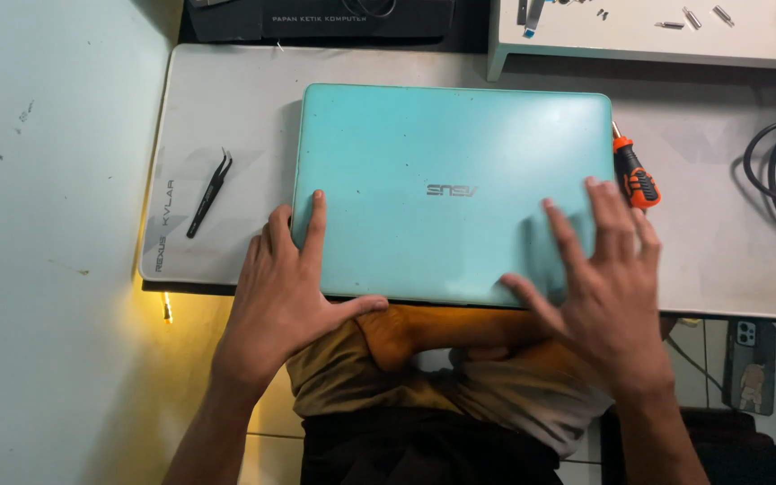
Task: Unscrewing the bottom panel of a laptop using a manual screwdriver to prepare for repair.
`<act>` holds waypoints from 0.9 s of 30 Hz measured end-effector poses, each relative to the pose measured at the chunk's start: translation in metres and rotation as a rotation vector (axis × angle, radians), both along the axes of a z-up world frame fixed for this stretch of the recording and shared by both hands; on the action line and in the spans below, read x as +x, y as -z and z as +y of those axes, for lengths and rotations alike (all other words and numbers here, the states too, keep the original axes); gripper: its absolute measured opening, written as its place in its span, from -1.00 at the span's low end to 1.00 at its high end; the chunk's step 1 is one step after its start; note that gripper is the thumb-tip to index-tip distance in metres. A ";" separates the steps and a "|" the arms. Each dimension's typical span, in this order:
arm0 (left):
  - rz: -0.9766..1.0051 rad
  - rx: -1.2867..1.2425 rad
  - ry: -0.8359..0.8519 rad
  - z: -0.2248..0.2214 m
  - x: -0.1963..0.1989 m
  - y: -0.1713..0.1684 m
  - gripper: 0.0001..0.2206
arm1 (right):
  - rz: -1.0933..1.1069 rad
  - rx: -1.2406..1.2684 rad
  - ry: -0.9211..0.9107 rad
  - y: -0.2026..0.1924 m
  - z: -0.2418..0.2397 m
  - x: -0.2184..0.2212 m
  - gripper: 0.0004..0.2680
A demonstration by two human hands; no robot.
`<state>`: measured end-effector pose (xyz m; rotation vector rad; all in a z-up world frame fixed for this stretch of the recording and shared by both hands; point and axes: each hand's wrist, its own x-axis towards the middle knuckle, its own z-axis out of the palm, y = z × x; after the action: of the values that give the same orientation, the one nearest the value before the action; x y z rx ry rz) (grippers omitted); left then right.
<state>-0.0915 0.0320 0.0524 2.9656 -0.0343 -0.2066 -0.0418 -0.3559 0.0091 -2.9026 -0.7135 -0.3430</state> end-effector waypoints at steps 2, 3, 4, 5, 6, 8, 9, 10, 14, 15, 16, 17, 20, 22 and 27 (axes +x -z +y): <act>-0.148 -0.014 0.051 0.004 -0.011 0.016 0.43 | 0.022 0.032 -0.112 0.010 0.018 -0.010 -0.15; -0.295 -0.029 0.099 0.007 -0.017 0.023 0.35 | 0.046 0.063 -0.225 0.015 0.027 -0.015 -0.12; -0.300 -0.026 0.096 0.009 -0.018 0.029 0.35 | 0.040 0.064 -0.229 0.020 0.032 -0.015 -0.12; -0.422 -0.133 0.093 0.011 -0.019 0.035 0.29 | -0.044 0.039 -0.248 0.024 0.038 -0.014 -0.19; -0.544 -0.242 0.090 0.013 -0.020 0.042 0.24 | -0.129 0.014 -0.268 0.029 0.044 -0.013 -0.25; -0.606 -0.272 0.090 0.012 -0.019 0.050 0.20 | -0.221 0.002 -0.296 0.024 0.045 -0.004 -0.31; -0.661 -0.303 0.092 0.011 -0.020 0.054 0.17 | -0.307 -0.009 -0.321 0.022 0.046 0.000 -0.36; -0.665 -0.305 0.087 0.012 -0.020 0.059 0.17 | -0.309 -0.012 -0.325 0.024 0.046 0.000 -0.36; -0.725 -0.241 0.030 0.011 -0.022 0.068 0.32 | -0.397 -0.165 -0.362 0.017 0.046 0.000 -0.40; -0.723 -0.250 -0.013 0.010 -0.024 0.069 0.37 | -0.414 -0.214 -0.373 0.011 0.047 0.000 -0.42; -0.726 -0.249 -0.016 0.011 -0.023 0.067 0.37 | -0.418 -0.214 -0.375 0.009 0.045 0.002 -0.42; -0.699 -0.315 -0.055 0.013 -0.023 0.066 0.37 | -0.425 -0.254 -0.385 0.008 0.043 0.006 -0.41; -0.667 -0.290 -0.104 0.011 -0.017 0.067 0.25 | -0.480 -0.312 -0.421 -0.020 0.037 0.014 -0.44; -0.663 -0.200 -0.109 0.012 -0.015 0.070 0.11 | -0.531 -0.333 -0.442 -0.046 0.032 0.026 -0.46; -0.687 -0.301 -0.121 0.019 -0.018 0.084 0.18 | -0.546 -0.448 -0.424 -0.102 0.008 0.075 -0.60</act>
<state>-0.1092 0.0512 -0.0316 2.5791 0.0265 0.7601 0.0329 -0.3482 0.1116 -2.9299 -1.6403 -1.0549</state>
